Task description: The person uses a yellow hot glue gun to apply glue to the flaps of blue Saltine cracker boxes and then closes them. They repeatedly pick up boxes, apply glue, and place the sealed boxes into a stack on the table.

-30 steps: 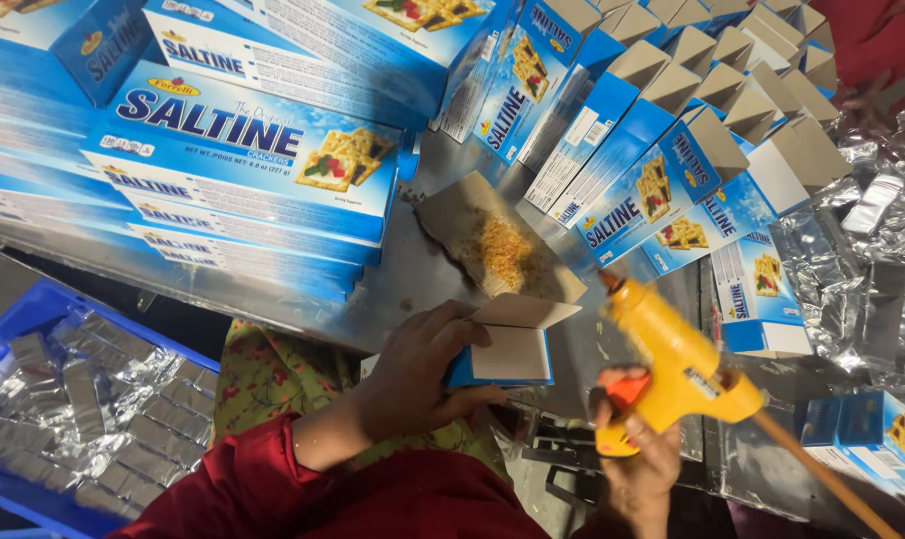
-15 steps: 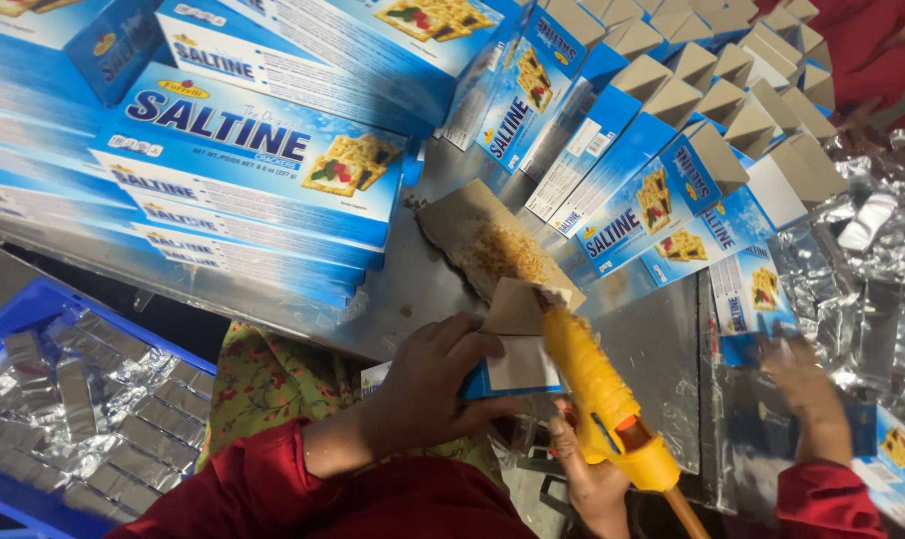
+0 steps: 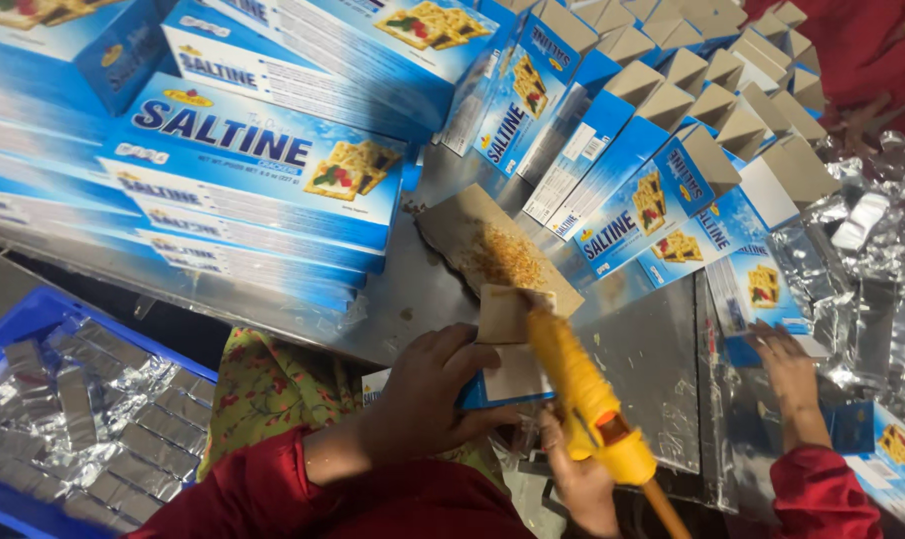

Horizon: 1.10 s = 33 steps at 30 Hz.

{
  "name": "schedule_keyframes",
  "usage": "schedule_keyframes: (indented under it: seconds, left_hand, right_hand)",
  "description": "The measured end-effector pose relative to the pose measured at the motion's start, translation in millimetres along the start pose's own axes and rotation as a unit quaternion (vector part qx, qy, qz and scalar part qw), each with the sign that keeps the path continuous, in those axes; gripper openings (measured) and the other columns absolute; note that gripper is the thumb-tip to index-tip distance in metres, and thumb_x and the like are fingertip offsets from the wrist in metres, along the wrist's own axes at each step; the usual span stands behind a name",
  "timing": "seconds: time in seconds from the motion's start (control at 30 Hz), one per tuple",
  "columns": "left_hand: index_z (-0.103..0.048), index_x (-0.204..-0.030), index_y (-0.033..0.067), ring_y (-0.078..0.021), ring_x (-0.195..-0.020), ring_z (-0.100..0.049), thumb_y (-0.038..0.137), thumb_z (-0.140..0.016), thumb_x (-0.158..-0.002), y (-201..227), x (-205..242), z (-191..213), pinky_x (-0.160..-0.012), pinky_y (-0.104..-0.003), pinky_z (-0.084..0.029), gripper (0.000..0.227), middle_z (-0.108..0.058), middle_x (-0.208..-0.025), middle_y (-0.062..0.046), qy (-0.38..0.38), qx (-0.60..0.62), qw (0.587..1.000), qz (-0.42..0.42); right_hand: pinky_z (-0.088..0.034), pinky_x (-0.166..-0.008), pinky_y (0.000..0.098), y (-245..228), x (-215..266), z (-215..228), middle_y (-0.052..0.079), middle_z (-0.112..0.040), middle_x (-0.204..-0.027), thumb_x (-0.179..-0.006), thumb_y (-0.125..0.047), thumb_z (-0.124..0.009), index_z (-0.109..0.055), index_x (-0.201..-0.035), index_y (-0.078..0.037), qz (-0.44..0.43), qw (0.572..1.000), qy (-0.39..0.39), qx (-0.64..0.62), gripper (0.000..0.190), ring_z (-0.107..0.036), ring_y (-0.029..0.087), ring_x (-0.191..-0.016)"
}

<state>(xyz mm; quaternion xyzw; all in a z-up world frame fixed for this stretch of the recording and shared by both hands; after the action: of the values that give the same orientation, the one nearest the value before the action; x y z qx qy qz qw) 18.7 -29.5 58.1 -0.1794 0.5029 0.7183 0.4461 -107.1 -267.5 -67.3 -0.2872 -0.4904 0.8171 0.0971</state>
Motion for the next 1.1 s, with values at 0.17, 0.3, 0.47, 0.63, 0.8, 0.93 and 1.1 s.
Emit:
schedule_keyframes:
  seconds: [0.17,0.3,0.47,0.63,0.8,0.93,1.1]
  left_hand:
    - [-0.057,-0.118,0.0093,-0.0387,-0.097,-0.064,0.047,-0.082,-0.087,-11,2,4,-0.084,-0.048,-0.051,0.054,-0.06,-0.112,-0.019,-0.015,0.033,0.999,0.033]
    - [-0.06,-0.119,0.0072,-0.0409,-0.109,-0.065,0.042,-0.081,-0.087,-24,1,7,-0.09,-0.047,-0.054,0.052,-0.059,-0.129,-0.025,-0.004,0.074,0.995,0.071]
    - [-0.064,-0.112,0.006,-0.0451,-0.128,-0.058,0.036,-0.087,-0.082,-20,-2,16,-0.102,-0.051,-0.051,0.048,-0.055,-0.14,-0.026,0.039,0.036,0.998,-0.019]
    - [-0.067,-0.106,0.0062,-0.0453,-0.136,-0.055,0.033,-0.089,-0.081,-16,0,17,-0.109,-0.054,-0.049,0.043,-0.055,-0.141,-0.022,0.044,0.042,0.997,-0.051]
    - [-0.068,-0.105,0.0065,-0.0458,-0.135,-0.055,0.034,-0.089,-0.08,-20,-2,16,-0.108,-0.054,-0.048,0.043,-0.056,-0.141,-0.022,0.034,0.05,0.997,-0.05]
    - [-0.067,-0.107,0.0067,-0.0451,-0.135,-0.056,0.034,-0.089,-0.08,-23,-6,12,-0.108,-0.053,-0.048,0.044,-0.058,-0.141,-0.021,0.022,0.062,0.996,-0.054]
    - [-0.065,-0.106,0.0063,-0.045,-0.132,-0.057,0.032,-0.089,-0.08,-24,-8,18,-0.107,-0.053,-0.049,0.044,-0.057,-0.139,-0.021,0.02,0.078,0.995,-0.066]
  right_hand:
    - [-0.048,-0.059,0.0283,2,-14,6,0.003,-0.062,-0.081,-0.088,-0.002,-0.077,-0.063,-0.108,0.0,-0.129,0.991,0.02,-0.038,0.025,-0.058,0.014,-0.065]
    - [-0.049,-0.063,0.0249,-1,-29,6,0.001,-0.062,-0.087,-0.085,-0.003,-0.076,-0.061,-0.11,0.0,-0.093,0.994,0.026,-0.047,0.029,-0.06,0.01,-0.072]
    - [-0.051,-0.058,0.024,59,-85,0,0.003,-0.074,-0.092,-0.092,-0.017,-0.07,-0.066,-0.115,-0.002,-0.141,0.989,-0.015,-0.047,0.027,-0.065,0.009,-0.07]
    - [-0.048,-0.044,0.0328,152,-128,-26,0.015,-0.066,-0.073,-0.102,-0.024,-0.063,-0.067,-0.101,0.005,-0.255,0.961,-0.084,-0.061,0.028,-0.061,0.02,-0.049]
    - [-0.049,-0.044,0.0324,169,-129,-25,0.011,-0.073,-0.077,-0.093,-0.017,-0.067,-0.066,-0.101,0.0,-0.284,0.95,-0.127,-0.033,0.019,-0.062,0.018,-0.049]
    - [-0.048,-0.047,0.0294,142,-106,-7,0.01,-0.074,-0.077,-0.09,-0.018,-0.074,-0.069,-0.103,-0.001,-0.302,0.931,-0.204,-0.007,0.022,-0.061,0.015,-0.05]
    - [-0.048,-0.046,0.0282,114,-97,-1,0.008,-0.076,-0.08,-0.087,-0.02,-0.074,-0.069,-0.109,-0.006,-0.309,0.932,-0.188,-0.021,0.027,-0.064,0.012,-0.055]
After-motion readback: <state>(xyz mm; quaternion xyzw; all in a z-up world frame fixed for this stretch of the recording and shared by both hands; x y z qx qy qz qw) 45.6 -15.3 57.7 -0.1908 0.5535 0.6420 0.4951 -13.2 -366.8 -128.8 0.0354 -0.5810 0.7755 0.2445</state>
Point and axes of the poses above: each hand's wrist, its own x-axis away from the middle knuckle, its own z-axis out of the back of the hand, y = z × x, the point moved 6 cm from there along -x, towards the middle knuckle
